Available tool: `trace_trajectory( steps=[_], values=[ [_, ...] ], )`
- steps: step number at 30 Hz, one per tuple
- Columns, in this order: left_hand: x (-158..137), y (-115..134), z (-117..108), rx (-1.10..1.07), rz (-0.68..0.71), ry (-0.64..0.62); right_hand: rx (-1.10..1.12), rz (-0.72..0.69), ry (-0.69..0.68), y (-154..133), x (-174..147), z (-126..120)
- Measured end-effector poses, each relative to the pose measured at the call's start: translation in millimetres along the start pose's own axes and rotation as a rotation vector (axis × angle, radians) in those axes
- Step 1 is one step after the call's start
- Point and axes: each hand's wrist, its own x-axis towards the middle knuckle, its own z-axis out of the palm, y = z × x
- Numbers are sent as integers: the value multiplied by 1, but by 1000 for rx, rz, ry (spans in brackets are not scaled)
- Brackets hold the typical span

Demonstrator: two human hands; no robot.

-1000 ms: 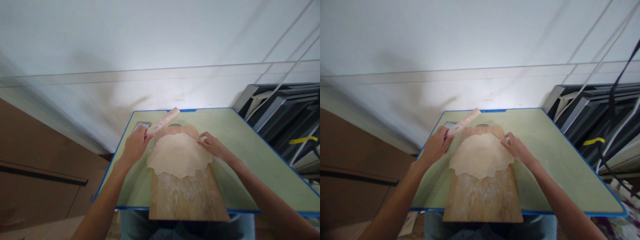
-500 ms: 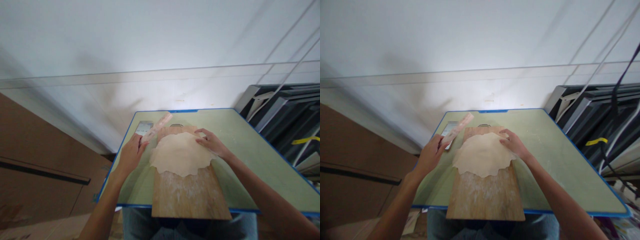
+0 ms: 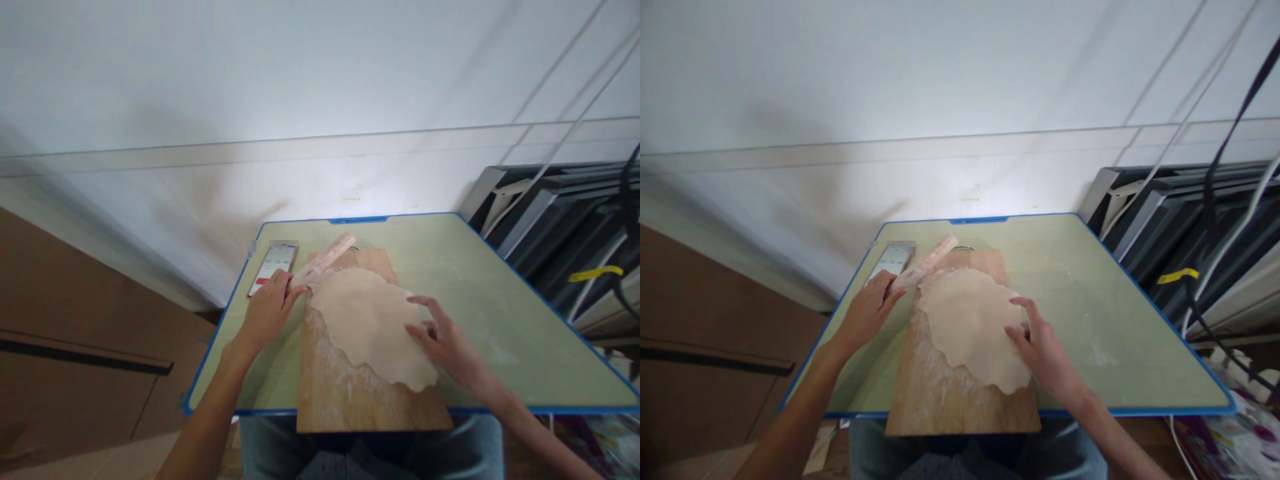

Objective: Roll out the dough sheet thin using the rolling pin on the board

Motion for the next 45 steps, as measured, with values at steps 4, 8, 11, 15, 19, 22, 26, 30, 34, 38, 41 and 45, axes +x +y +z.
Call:
trace_trajectory(
  steps=[4, 8, 11, 15, 19, 22, 26, 30, 34, 38, 41, 45],
  values=[
    [-1, 10, -3, 124, 121, -146, -249, -100, 68, 0, -2, -9],
    [0, 31, 0, 228, 276, -268, -397, -226, 231, -9, 10, -22],
    [3, 49, 8, 274, 402, -298, -402, -414, 262, -21, 19, -16],
    [8, 63, 21, 348, 509, -301, -511, -610, 227, -26, 32, 4],
    [5, 62, 27, 344, 515, -248, -689, -596, 190, -19, 44, 20],
    [0, 53, 27, 303, 470, -181, -835, -584, 205, -13, 49, 24],
    [-3, 38, 27, 262, 369, -104, -905, -546, 183, -15, 52, 25],
    [2, 30, 32, 237, 240, -63, -950, -480, 147, -25, 55, 25],
    [12, 31, 37, 224, 143, -59, -987, -375, 105, -35, 61, 25],
    [17, 33, 41, 249, 122, -67, -994, -347, 40, -39, 69, 24],
    [20, 32, 42, 260, 108, -96, -1006, -354, -26, -38, 76, 22],
    [28, 31, 40, 261, 101, -139, -1021, -349, -132, -36, 87, 20]
  ],
)
